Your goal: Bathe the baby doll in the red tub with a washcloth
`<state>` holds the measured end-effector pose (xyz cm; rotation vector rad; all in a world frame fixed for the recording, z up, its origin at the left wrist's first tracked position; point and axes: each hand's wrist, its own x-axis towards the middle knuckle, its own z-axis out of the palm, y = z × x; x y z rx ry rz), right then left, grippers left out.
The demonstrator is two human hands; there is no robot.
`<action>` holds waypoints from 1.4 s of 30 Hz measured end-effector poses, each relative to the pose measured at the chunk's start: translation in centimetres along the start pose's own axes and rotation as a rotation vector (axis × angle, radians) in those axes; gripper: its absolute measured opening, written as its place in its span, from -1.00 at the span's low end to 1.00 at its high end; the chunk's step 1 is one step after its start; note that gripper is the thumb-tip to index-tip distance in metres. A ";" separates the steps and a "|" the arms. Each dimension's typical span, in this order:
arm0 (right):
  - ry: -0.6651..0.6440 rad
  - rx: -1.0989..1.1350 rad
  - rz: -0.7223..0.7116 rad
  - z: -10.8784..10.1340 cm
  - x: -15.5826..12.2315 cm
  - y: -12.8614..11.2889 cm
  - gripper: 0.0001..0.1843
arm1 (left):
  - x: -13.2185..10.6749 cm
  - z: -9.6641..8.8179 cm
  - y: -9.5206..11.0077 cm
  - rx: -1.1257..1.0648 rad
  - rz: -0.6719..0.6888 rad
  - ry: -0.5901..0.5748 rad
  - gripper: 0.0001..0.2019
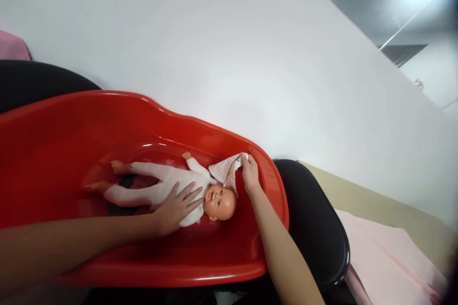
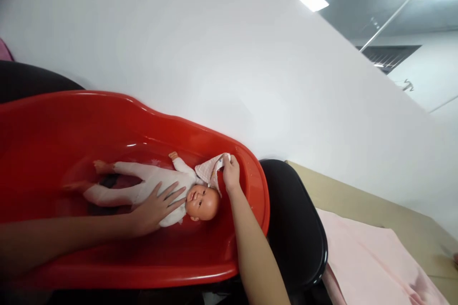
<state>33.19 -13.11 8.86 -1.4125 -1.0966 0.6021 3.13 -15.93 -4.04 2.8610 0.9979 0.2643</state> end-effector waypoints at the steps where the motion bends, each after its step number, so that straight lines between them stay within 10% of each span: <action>1: -0.017 -0.021 0.009 0.1 0.1 0.1 -0.37 | 0.3 -0.4 -0.2 -0.005 0.016 -0.042 0.00; 23: 0.023 -0.006 0.102 0.2 -0.2 -1.2 -0.21 | 2.2 -5.3 -5.6 0.133 -0.171 -0.042 -0.05; 31: -0.077 0.036 0.061 -0.3 -1.1 -1.3 -0.23 | 2.9 -6.7 -7.2 0.109 -0.284 0.196 -0.44; 36: -0.131 -0.236 -0.145 0.9 -4.9 -1.8 -0.42 | 3.5 -8.2 -8.3 0.114 -0.323 0.263 -0.54; 42: -0.741 -0.646 -0.913 6.4 -8.7 3.0 -0.61 | 3.9 -8.5 -8.8 0.195 -0.351 0.263 -0.61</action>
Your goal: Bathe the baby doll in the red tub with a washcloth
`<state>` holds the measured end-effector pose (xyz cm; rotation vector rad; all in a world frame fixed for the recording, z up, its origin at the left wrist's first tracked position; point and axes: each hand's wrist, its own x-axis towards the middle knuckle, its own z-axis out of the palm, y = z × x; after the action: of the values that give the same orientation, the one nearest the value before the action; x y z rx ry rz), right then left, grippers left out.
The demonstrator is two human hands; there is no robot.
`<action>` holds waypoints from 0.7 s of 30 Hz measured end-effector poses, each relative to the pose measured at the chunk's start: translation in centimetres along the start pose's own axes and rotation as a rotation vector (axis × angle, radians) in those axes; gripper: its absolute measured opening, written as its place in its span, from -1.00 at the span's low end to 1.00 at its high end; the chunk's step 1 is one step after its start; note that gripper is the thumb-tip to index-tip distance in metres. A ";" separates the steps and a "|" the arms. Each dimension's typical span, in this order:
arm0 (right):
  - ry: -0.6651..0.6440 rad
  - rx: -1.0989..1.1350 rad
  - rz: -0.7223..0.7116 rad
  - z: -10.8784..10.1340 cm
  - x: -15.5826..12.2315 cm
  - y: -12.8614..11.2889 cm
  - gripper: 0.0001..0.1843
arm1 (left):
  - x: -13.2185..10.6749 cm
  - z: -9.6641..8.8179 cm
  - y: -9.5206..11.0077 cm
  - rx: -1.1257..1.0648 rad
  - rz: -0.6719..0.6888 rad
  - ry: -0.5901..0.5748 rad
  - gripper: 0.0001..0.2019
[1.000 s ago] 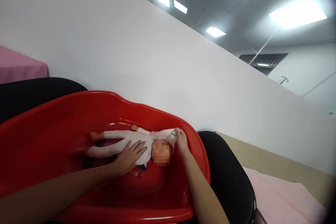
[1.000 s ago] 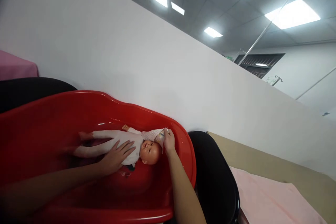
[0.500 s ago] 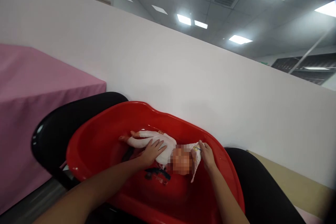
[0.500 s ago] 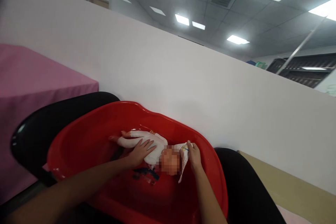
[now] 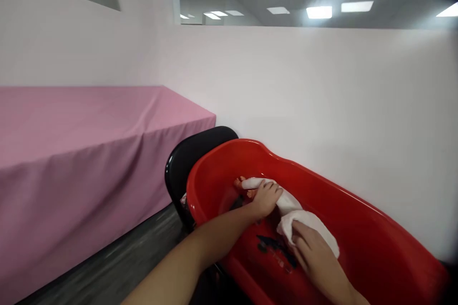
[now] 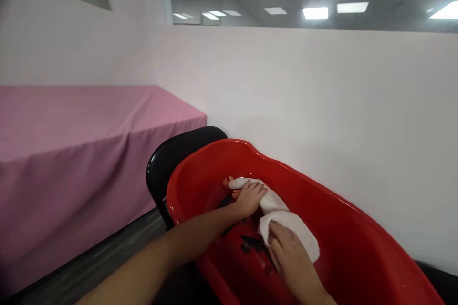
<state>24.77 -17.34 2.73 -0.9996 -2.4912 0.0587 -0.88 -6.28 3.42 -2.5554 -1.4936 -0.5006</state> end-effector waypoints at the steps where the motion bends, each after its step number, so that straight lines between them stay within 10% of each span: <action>1: -0.090 -0.070 -0.152 2.0 0.4 0.4 -0.51 | 0.0 -0.1 0.0 0.013 0.015 -0.005 -0.61; 5: -0.261 -0.186 -0.425 10.2 2.2 3.3 -0.13 | -0.2 -0.4 0.0 0.073 0.059 -0.037 -0.62; 10: -0.246 -0.244 -0.076 17.0 3.1 5.0 -0.28 | -0.3 -1.2 0.0 0.133 0.093 -0.105 -0.52; 15: -0.483 -0.091 0.068 16.2 0.6 2.4 -0.36 | -0.1 -2.9 -1.1 0.082 0.049 -0.163 -0.58; 21: -0.630 0.045 -0.195 13.7 0.3 -1.2 -0.20 | 0.3 -3.2 -3.1 0.021 -0.033 -0.076 -0.66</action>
<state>17.97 -16.32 -9.15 -0.7973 -3.1243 0.4262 -4.07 -5.42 6.41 -2.5650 -1.5593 -0.3942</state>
